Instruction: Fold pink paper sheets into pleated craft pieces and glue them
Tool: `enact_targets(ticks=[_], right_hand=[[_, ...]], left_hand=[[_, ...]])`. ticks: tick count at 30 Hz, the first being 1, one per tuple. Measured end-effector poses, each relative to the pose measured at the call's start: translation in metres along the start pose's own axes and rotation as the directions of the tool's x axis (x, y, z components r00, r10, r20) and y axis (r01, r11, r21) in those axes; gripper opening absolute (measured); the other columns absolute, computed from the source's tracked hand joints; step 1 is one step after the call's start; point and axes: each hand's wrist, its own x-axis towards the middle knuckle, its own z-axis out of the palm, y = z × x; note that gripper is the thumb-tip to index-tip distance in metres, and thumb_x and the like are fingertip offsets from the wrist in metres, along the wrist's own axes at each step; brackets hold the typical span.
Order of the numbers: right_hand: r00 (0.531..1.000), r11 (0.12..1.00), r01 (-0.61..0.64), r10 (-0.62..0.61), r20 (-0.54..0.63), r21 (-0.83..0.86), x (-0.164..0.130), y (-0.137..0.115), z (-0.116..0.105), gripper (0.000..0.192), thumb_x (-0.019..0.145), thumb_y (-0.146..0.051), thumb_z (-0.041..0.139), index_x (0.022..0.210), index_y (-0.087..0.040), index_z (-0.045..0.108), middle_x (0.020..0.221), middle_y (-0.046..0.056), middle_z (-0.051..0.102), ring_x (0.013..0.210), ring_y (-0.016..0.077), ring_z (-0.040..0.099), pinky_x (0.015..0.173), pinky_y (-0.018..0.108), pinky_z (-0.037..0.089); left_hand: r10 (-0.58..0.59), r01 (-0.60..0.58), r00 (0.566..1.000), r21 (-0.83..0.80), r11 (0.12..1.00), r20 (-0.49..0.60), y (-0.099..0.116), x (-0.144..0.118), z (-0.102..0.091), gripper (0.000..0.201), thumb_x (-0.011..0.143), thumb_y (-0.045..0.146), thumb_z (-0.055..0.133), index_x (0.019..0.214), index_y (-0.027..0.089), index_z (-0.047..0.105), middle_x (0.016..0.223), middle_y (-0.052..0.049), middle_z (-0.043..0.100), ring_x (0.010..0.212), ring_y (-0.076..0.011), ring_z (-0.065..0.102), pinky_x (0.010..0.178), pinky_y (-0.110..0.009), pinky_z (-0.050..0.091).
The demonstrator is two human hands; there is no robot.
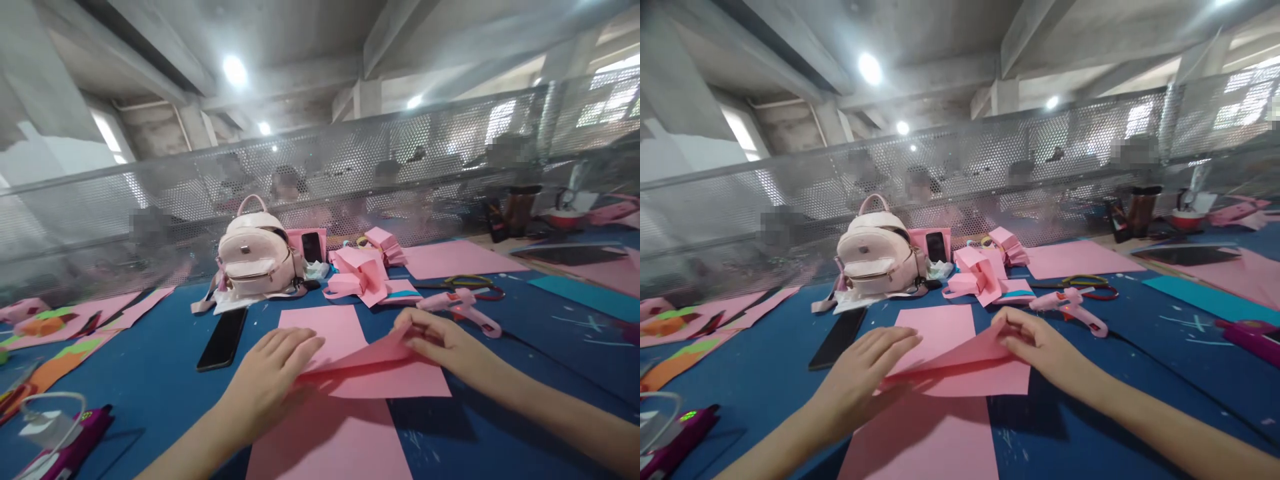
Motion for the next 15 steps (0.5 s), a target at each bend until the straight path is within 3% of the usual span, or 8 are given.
enact_targets(ticks=[5, 8, 10, 13, 15], right_hand=[[0.998, 0.996, -0.051, 0.053, -0.024, 0.068, 0.000, -0.002, -0.005, 0.028, 0.082, -0.049, 0.057, 0.085, -0.021, 0.058, 0.090, 0.003, 0.064, 0.087, 0.0234, 0.063, 0.080, 0.036, 0.053], [0.988, 0.987, -0.127, 0.135, -0.071, 0.097, 0.004, 0.015, -0.007, 0.032, 0.084, -0.052, 0.057, 0.092, -0.021, 0.056, 0.094, 0.005, 0.065, 0.096, 0.0264, 0.063, 0.084, 0.037, 0.052], [0.986, 0.992, -0.105, 0.113, -0.123, 0.067, 0.008, 0.029, -0.005, 0.035, 0.084, -0.050, 0.059, 0.104, -0.022, 0.051, 0.100, 0.008, 0.063, 0.102, 0.0277, 0.062, 0.085, 0.038, 0.052], [0.952, 0.984, 0.108, -0.143, -0.269, -0.144, 0.015, 0.046, 0.000, 0.046, 0.083, -0.038, 0.063, 0.120, -0.024, 0.039, 0.118, 0.011, 0.054, 0.107, 0.0264, 0.058, 0.087, 0.040, 0.052], [0.858, 0.880, 0.243, -0.392, -0.333, -0.407, 0.019, 0.051, 0.003, 0.038, 0.085, -0.031, 0.061, 0.116, -0.024, 0.041, 0.115, 0.010, 0.053, 0.103, 0.0255, 0.057, 0.087, 0.042, 0.050]], left_hand=[[-0.240, 0.246, 0.968, -0.097, 0.964, 0.073, -0.008, -0.001, 0.006, 0.058, 0.083, 0.008, 0.058, 0.135, 0.025, 0.041, 0.101, -0.004, 0.071, 0.088, -0.0221, 0.066, 0.077, -0.035, 0.053], [-0.290, 0.293, 0.953, -0.018, 0.956, 0.088, -0.017, -0.007, 0.006, 0.056, 0.084, 0.012, 0.059, 0.136, 0.027, 0.044, 0.087, -0.003, 0.071, 0.079, -0.0240, 0.066, 0.071, -0.035, 0.053], [-0.308, 0.308, 0.947, 0.018, 0.951, 0.092, -0.019, -0.011, 0.008, 0.054, 0.088, 0.019, 0.058, 0.139, 0.028, 0.043, 0.081, -0.003, 0.070, 0.074, -0.0245, 0.066, 0.066, -0.034, 0.053], [-0.268, 0.268, 0.960, 0.001, 0.963, 0.083, -0.020, -0.013, 0.014, 0.060, 0.091, 0.017, 0.050, 0.147, 0.030, 0.032, 0.096, -0.005, 0.070, 0.078, -0.0230, 0.068, 0.067, -0.032, 0.054], [-0.207, 0.207, 0.976, 0.006, 0.978, 0.061, -0.023, -0.011, 0.020, 0.066, 0.090, 0.009, 0.046, 0.150, 0.032, 0.026, 0.119, -0.008, 0.063, 0.094, -0.0231, 0.067, 0.075, -0.032, 0.055]])
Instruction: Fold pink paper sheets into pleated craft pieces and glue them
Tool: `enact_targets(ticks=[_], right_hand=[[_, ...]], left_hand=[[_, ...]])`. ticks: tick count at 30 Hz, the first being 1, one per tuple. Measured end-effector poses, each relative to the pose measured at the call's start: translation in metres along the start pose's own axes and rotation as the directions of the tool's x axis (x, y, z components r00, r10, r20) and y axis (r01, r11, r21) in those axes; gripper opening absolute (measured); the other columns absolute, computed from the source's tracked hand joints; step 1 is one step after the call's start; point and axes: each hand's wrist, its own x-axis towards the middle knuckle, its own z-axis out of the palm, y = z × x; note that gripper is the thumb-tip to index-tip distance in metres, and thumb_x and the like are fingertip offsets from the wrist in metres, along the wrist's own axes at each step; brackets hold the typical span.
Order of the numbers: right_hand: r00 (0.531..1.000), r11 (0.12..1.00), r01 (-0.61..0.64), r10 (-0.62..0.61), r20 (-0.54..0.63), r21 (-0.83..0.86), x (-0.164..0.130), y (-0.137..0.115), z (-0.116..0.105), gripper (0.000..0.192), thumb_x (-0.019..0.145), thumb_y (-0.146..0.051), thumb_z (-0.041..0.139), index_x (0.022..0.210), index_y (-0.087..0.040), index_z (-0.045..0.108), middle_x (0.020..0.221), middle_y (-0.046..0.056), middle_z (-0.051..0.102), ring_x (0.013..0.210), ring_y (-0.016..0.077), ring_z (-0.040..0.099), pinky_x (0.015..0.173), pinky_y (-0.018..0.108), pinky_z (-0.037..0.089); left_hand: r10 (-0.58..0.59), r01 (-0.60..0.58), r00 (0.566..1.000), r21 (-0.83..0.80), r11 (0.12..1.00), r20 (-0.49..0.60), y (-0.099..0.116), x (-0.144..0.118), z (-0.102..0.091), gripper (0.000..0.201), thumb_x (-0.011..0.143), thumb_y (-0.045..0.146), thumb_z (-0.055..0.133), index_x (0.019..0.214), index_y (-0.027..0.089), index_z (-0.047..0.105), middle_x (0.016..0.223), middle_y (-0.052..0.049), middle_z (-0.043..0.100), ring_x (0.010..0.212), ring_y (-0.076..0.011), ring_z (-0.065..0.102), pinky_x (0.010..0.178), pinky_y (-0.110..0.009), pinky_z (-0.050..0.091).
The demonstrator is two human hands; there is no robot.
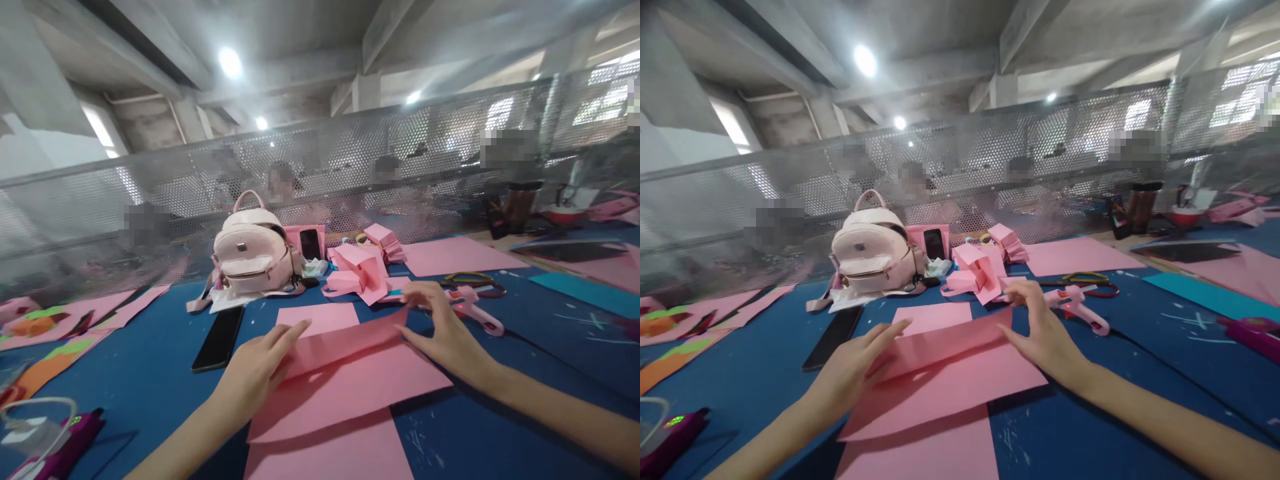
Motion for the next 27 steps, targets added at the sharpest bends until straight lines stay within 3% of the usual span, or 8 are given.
enact_targets(ticks=[2, 4, 8, 12, 15, 18, 23, 27], right_hand=[[0.977, 0.959, 0.206, -0.212, -0.008, -0.195, 0.003, 0.001, 0.005, 0.018, 0.088, -0.027, 0.057, 0.103, -0.023, 0.048, 0.101, 0.008, 0.056, 0.096, 0.0250, 0.057, 0.084, 0.042, 0.049], [0.927, 0.886, 0.374, -0.348, 0.141, -0.275, 0.006, -0.001, 0.010, 0.004, 0.091, -0.021, 0.052, 0.094, -0.022, 0.054, 0.092, 0.006, 0.060, 0.090, 0.0241, 0.057, 0.080, 0.039, 0.047], [0.785, 0.815, 0.538, -0.390, 0.482, -0.216, 0.012, -0.006, 0.027, 0.019, 0.094, -0.018, 0.046, 0.097, -0.020, 0.064, 0.098, 0.008, 0.067, 0.090, 0.0227, 0.059, 0.081, 0.038, 0.046], [0.683, 0.863, 0.499, -0.339, 0.647, -0.074, 0.011, -0.014, 0.047, 0.029, 0.097, -0.022, 0.045, 0.120, -0.018, 0.062, 0.122, 0.010, 0.066, 0.112, 0.0240, 0.058, 0.098, 0.043, 0.043], [0.598, 0.892, 0.451, -0.290, 0.747, -0.014, 0.009, -0.016, 0.057, 0.043, 0.096, -0.029, 0.049, 0.136, -0.015, 0.052, 0.138, 0.014, 0.056, 0.127, 0.0284, 0.050, 0.107, 0.048, 0.039], [0.540, 0.929, 0.367, -0.246, 0.805, 0.037, 0.007, -0.013, 0.059, 0.055, 0.096, -0.036, 0.050, 0.146, -0.016, 0.039, 0.149, 0.015, 0.043, 0.137, 0.0292, 0.040, 0.112, 0.050, 0.034], [0.503, 0.983, 0.163, -0.158, 0.850, 0.087, 0.004, -0.003, 0.053, 0.065, 0.097, -0.047, 0.048, 0.152, -0.024, 0.023, 0.157, 0.009, 0.025, 0.144, 0.0273, 0.025, 0.117, 0.051, 0.024], [0.519, 0.993, 0.063, -0.119, 0.846, 0.102, -0.001, 0.007, 0.052, 0.070, 0.094, -0.049, 0.053, 0.152, -0.029, 0.018, 0.158, 0.006, 0.022, 0.145, 0.0280, 0.021, 0.118, 0.051, 0.020]], left_hand=[[0.063, -0.059, 0.997, 0.082, 0.995, -0.043, -0.004, 0.005, 0.007, 0.071, 0.088, 0.003, 0.044, 0.150, 0.033, 0.027, 0.137, -0.011, 0.052, 0.113, -0.0263, 0.060, 0.086, -0.038, 0.053], [0.133, -0.115, 0.988, 0.198, 0.973, -0.079, -0.008, 0.009, 0.014, 0.072, 0.086, -0.001, 0.044, 0.149, 0.032, 0.030, 0.148, -0.014, 0.039, 0.130, -0.0313, 0.046, 0.099, -0.048, 0.045], [0.297, -0.277, 0.955, 0.318, 0.907, -0.016, -0.012, 0.015, 0.032, 0.058, 0.088, 0.000, 0.044, 0.142, 0.021, 0.043, 0.155, -0.016, 0.030, 0.144, -0.0318, 0.026, 0.113, -0.053, 0.028], [0.344, -0.359, 0.933, 0.234, 0.904, 0.101, -0.005, 0.016, 0.051, 0.045, 0.096, 0.010, 0.042, 0.140, 0.014, 0.044, 0.154, -0.010, 0.036, 0.142, -0.0242, 0.030, 0.119, -0.047, 0.022], [0.292, -0.310, 0.945, 0.118, 0.943, 0.149, 0.000, 0.017, 0.057, 0.045, 0.098, 0.012, 0.038, 0.142, 0.015, 0.041, 0.148, -0.007, 0.045, 0.139, -0.0218, 0.038, 0.119, -0.047, 0.023], [0.259, -0.260, 0.938, -0.026, 0.965, 0.232, -0.001, 0.017, 0.054, 0.046, 0.100, 0.020, 0.039, 0.145, 0.017, 0.037, 0.150, -0.007, 0.043, 0.139, -0.0225, 0.037, 0.118, -0.048, 0.025], [0.290, -0.212, 0.875, -0.231, 0.950, 0.389, -0.011, 0.013, 0.045, 0.062, 0.100, 0.038, 0.041, 0.154, 0.020, 0.015, 0.159, -0.009, 0.022, 0.145, -0.0239, 0.024, 0.118, -0.048, 0.025], [0.288, -0.173, 0.869, -0.297, 0.939, 0.403, -0.019, 0.013, 0.050, 0.067, 0.099, 0.044, 0.042, 0.154, 0.023, 0.010, 0.159, -0.008, 0.017, 0.146, -0.0258, 0.020, 0.118, -0.050, 0.021]])
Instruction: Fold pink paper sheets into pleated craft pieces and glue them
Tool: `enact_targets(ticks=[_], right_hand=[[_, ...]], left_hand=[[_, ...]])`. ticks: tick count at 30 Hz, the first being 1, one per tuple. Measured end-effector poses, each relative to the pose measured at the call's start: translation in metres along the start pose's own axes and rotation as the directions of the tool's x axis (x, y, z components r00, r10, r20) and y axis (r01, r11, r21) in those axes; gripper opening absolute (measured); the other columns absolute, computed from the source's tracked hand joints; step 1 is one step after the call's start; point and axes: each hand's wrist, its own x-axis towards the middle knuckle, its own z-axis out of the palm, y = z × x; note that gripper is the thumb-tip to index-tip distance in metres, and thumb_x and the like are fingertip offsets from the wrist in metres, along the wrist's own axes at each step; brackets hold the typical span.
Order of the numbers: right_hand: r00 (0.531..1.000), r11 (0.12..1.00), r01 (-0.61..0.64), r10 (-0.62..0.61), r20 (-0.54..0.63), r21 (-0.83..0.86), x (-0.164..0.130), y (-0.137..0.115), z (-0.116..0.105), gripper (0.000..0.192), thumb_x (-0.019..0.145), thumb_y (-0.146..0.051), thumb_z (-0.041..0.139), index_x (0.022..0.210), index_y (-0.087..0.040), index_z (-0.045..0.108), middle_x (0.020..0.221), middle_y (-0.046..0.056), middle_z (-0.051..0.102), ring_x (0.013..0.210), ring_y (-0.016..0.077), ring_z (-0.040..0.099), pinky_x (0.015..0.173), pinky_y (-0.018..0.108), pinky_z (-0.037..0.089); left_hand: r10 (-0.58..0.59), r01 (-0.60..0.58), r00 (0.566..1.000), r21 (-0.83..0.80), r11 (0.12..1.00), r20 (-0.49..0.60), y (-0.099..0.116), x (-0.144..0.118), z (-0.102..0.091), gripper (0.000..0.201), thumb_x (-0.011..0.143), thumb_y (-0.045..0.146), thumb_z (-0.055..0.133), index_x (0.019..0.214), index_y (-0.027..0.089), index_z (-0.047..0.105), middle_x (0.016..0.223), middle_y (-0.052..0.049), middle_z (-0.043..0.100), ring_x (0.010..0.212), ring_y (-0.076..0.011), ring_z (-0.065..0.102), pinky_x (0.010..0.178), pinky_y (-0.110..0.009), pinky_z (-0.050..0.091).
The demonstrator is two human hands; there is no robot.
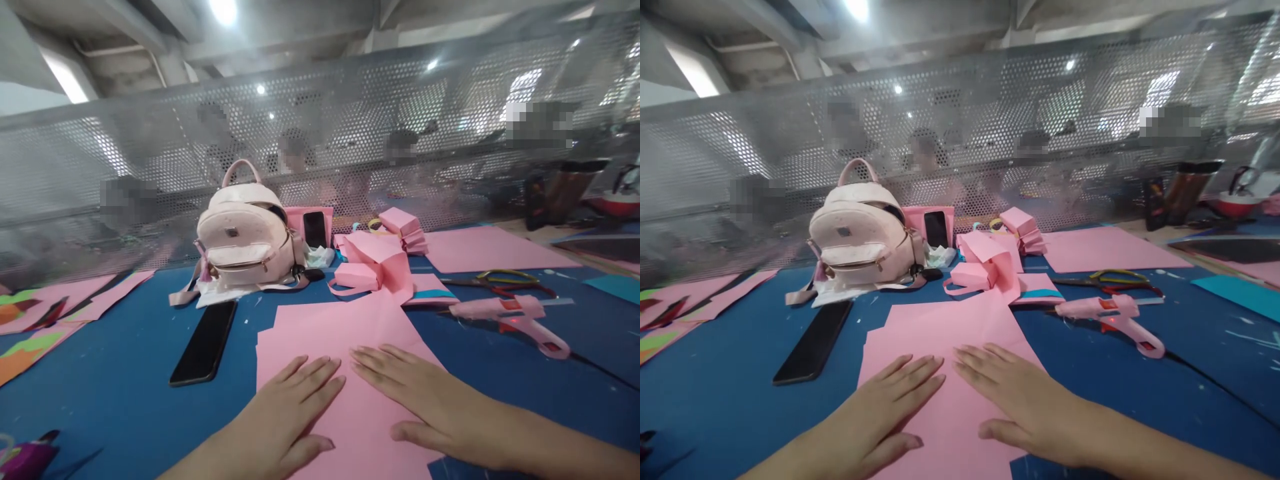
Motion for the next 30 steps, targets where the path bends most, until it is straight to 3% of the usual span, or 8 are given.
enact_targets(ticks=[6, 10, 16, 20, 24, 26, 30], right_hand=[[0.997, 0.998, -0.055, 0.053, 0.050, 0.041, 0.001, 0.010, 0.004, 0.073, 0.094, -0.051, 0.051, 0.153, -0.031, 0.012, 0.160, 0.001, 0.014, 0.146, 0.0282, 0.012, 0.119, 0.050, 0.012], [0.996, 0.997, -0.070, 0.068, 0.064, 0.030, 0.002, 0.010, 0.005, 0.074, 0.094, -0.052, 0.049, 0.153, -0.030, 0.009, 0.160, 0.001, 0.011, 0.146, 0.0284, 0.011, 0.119, 0.051, 0.011], [0.992, 0.995, -0.096, 0.096, 0.087, -0.013, 0.002, 0.005, 0.001, 0.072, 0.096, -0.055, 0.043, 0.153, -0.031, 0.007, 0.160, 0.001, 0.009, 0.146, 0.0287, 0.010, 0.117, 0.056, 0.015], [0.990, 0.994, -0.092, 0.098, 0.103, -0.062, 0.001, 0.000, -0.002, 0.069, 0.097, -0.057, 0.037, 0.153, -0.029, 0.008, 0.160, 0.002, 0.010, 0.147, 0.0280, 0.010, 0.117, 0.057, 0.015], [0.995, 0.994, -0.068, 0.074, 0.066, -0.087, -0.001, -0.007, -0.005, 0.066, 0.098, -0.055, 0.036, 0.154, -0.027, 0.015, 0.160, 0.004, 0.016, 0.147, 0.0276, 0.014, 0.117, 0.057, 0.017], [0.998, 0.993, -0.055, 0.058, 0.021, -0.101, -0.001, -0.011, -0.007, 0.062, 0.098, -0.052, 0.038, 0.152, -0.025, 0.023, 0.159, 0.007, 0.023, 0.146, 0.0278, 0.020, 0.117, 0.056, 0.021], [0.997, 0.991, -0.049, 0.042, -0.062, -0.121, 0.004, -0.017, -0.009, 0.055, 0.098, -0.044, 0.043, 0.148, -0.023, 0.037, 0.153, 0.010, 0.037, 0.141, 0.0276, 0.033, 0.115, 0.052, 0.030]], left_hand=[[0.012, -0.011, 0.998, -0.012, 1.000, 0.063, -0.015, 0.010, 0.010, 0.075, 0.097, 0.050, 0.043, 0.155, 0.023, 0.003, 0.160, -0.009, 0.011, 0.146, -0.0292, 0.018, 0.117, -0.053, 0.020], [0.028, -0.029, 0.999, 0.019, 0.999, 0.040, -0.020, 0.013, 0.016, 0.077, 0.097, 0.055, 0.040, 0.155, 0.021, 0.002, 0.159, -0.010, 0.013, 0.145, -0.0295, 0.019, 0.116, -0.052, 0.022], [0.015, -0.015, 1.000, -0.016, 1.000, 0.005, -0.013, 0.009, 0.005, 0.075, 0.094, 0.042, 0.053, 0.154, 0.022, 0.012, 0.159, -0.008, 0.021, 0.145, -0.0254, 0.024, 0.117, -0.050, 0.024], [-0.129, 0.127, 0.985, -0.031, 0.991, -0.117, -0.020, 0.005, -0.002, 0.055, 0.097, 0.032, 0.047, 0.149, 0.026, 0.029, 0.156, -0.006, 0.032, 0.143, -0.0211, 0.031, 0.118, -0.047, 0.025], [-0.323, 0.309, 0.906, -0.093, 0.947, -0.276, -0.043, 0.005, -0.002, 0.054, 0.096, 0.032, 0.049, 0.147, 0.021, 0.033, 0.152, -0.012, 0.039, 0.139, -0.0273, 0.035, 0.114, -0.053, 0.030], [-0.354, 0.329, 0.884, -0.132, 0.935, -0.304, -0.052, 0.008, -0.003, 0.056, 0.095, 0.035, 0.051, 0.146, 0.019, 0.034, 0.149, -0.014, 0.042, 0.135, -0.0296, 0.041, 0.112, -0.054, 0.031], [-0.325, 0.295, 0.892, -0.142, 0.945, -0.314, -0.057, 0.015, -0.003, 0.061, 0.091, 0.032, 0.058, 0.146, 0.022, 0.033, 0.147, -0.012, 0.046, 0.134, -0.0291, 0.042, 0.114, -0.053, 0.027]])
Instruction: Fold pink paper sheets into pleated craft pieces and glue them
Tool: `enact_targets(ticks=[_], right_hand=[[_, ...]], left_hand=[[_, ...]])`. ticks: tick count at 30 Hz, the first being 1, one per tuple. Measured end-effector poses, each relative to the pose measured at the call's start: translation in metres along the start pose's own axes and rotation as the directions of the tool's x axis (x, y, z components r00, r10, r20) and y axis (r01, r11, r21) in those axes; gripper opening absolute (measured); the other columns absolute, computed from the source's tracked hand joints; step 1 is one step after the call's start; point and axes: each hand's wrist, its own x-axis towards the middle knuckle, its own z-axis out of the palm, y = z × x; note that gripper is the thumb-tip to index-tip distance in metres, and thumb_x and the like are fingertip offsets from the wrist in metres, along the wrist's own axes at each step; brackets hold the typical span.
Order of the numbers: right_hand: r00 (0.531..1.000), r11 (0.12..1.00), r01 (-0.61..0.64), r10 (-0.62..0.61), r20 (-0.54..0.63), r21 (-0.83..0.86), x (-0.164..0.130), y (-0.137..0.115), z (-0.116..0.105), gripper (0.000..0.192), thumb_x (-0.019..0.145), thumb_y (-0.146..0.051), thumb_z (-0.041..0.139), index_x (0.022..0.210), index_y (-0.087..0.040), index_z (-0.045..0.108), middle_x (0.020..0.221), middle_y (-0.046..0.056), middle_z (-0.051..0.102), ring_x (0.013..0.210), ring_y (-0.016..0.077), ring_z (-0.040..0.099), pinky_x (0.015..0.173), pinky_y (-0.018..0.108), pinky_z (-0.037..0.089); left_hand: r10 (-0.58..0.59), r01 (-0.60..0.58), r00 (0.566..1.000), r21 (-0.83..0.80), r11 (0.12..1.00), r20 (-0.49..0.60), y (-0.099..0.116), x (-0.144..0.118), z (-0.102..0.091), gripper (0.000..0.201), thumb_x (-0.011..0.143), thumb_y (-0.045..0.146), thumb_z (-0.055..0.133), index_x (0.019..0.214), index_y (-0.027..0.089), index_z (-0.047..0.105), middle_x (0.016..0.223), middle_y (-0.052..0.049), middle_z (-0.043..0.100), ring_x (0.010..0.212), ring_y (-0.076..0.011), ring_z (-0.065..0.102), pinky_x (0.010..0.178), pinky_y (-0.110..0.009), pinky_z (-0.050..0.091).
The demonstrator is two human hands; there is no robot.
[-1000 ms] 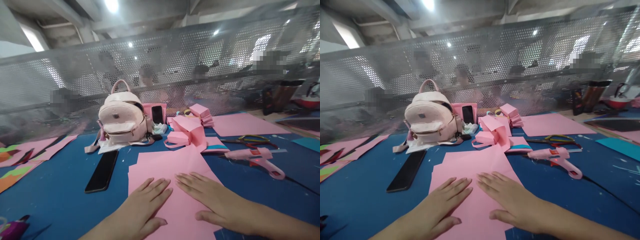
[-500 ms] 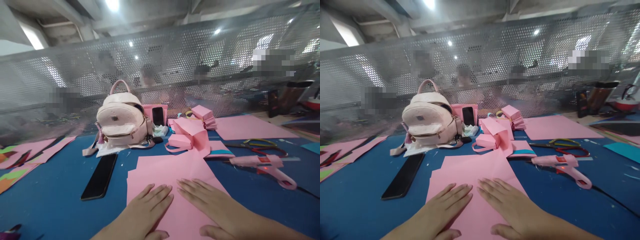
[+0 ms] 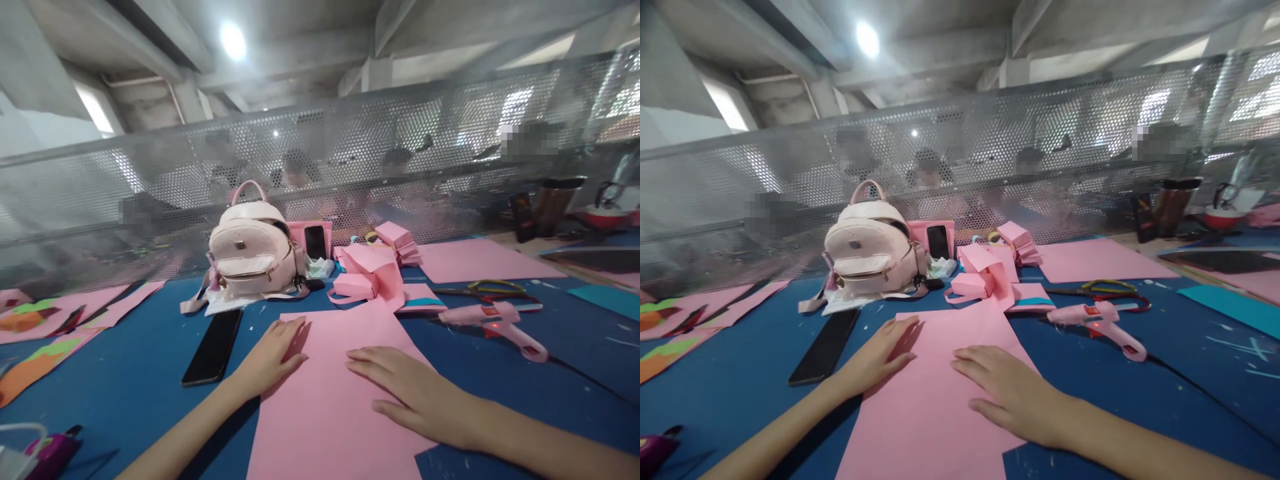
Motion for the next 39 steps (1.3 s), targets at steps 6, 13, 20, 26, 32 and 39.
enact_targets(ticks=[6, 13, 20, 26, 32, 39], right_hand=[[0.999, 0.998, 0.013, -0.015, -0.041, -0.057, -0.001, -0.006, -0.004, 0.051, 0.095, -0.034, 0.048, 0.144, -0.021, 0.043, 0.150, 0.010, 0.042, 0.137, 0.0274, 0.039, 0.113, 0.051, 0.034], [0.964, 0.983, 0.032, -0.078, -0.255, -0.178, 0.008, -0.005, -0.023, 0.047, 0.095, -0.025, 0.046, 0.142, -0.020, 0.044, 0.145, 0.010, 0.048, 0.134, 0.0240, 0.043, 0.110, 0.046, 0.038], [0.946, 0.939, -0.001, -0.110, -0.304, -0.343, 0.024, 0.004, -0.036, 0.050, 0.085, -0.015, 0.056, 0.135, -0.017, 0.049, 0.137, 0.011, 0.056, 0.125, 0.0259, 0.050, 0.107, 0.046, 0.038], [0.963, 0.913, -0.113, 0.005, -0.268, -0.392, 0.034, 0.015, -0.029, 0.010, 0.088, -0.015, 0.053, 0.086, -0.017, 0.063, 0.082, 0.005, 0.071, 0.076, 0.0211, 0.065, 0.068, 0.031, 0.046], [0.975, 0.917, -0.010, -0.080, -0.208, -0.400, 0.038, 0.018, -0.015, 0.018, 0.093, -0.010, 0.049, 0.095, -0.016, 0.065, 0.092, 0.007, 0.073, 0.087, 0.0208, 0.067, 0.076, 0.032, 0.048], [0.925, 0.811, 0.139, -0.311, -0.218, -0.569, 0.012, 0.028, 0.019, 0.051, 0.087, 0.003, 0.040, 0.134, -0.013, 0.051, 0.131, 0.011, 0.063, 0.111, 0.0216, 0.064, 0.091, 0.037, 0.053]], left_hand=[[0.002, -0.004, 0.999, -0.035, 0.999, -0.053, 0.010, 0.010, 0.001, 0.072, 0.084, 0.021, 0.065, 0.146, 0.025, 0.030, 0.139, -0.010, 0.051, 0.126, -0.0243, 0.049, 0.107, -0.041, 0.038], [0.011, -0.009, 0.998, 0.052, 0.999, -0.054, 0.024, 0.014, -0.009, 0.046, 0.076, -0.001, 0.051, 0.113, 0.024, 0.063, 0.098, -0.002, 0.063, 0.086, -0.0178, 0.062, 0.073, -0.025, 0.047], [0.095, -0.096, 0.995, 0.185, 0.978, 0.016, 0.045, 0.006, -0.021, 0.046, 0.078, 0.000, 0.048, 0.111, 0.027, 0.065, 0.092, 0.001, 0.064, 0.081, -0.0152, 0.065, 0.062, -0.019, 0.042], [0.168, -0.177, 0.984, 0.334, 0.926, 0.055, 0.049, -0.001, -0.024, 0.047, 0.084, 0.001, 0.050, 0.126, 0.023, 0.051, 0.100, -0.002, 0.068, 0.085, -0.0179, 0.068, 0.067, -0.024, 0.049], [0.220, -0.205, 0.975, 0.534, 0.820, 0.036, 0.058, -0.006, 0.008, 0.025, 0.097, 0.020, 0.041, 0.108, 0.012, 0.062, 0.074, -0.011, 0.069, 0.069, -0.0281, 0.068, 0.064, -0.040, 0.052], [0.394, -0.290, 0.919, 0.674, 0.680, -0.002, 0.046, -0.034, 0.020, 0.041, 0.090, -0.001, 0.037, 0.128, 0.005, 0.052, 0.116, -0.018, 0.070, 0.087, -0.0270, 0.071, 0.074, -0.042, 0.055]])
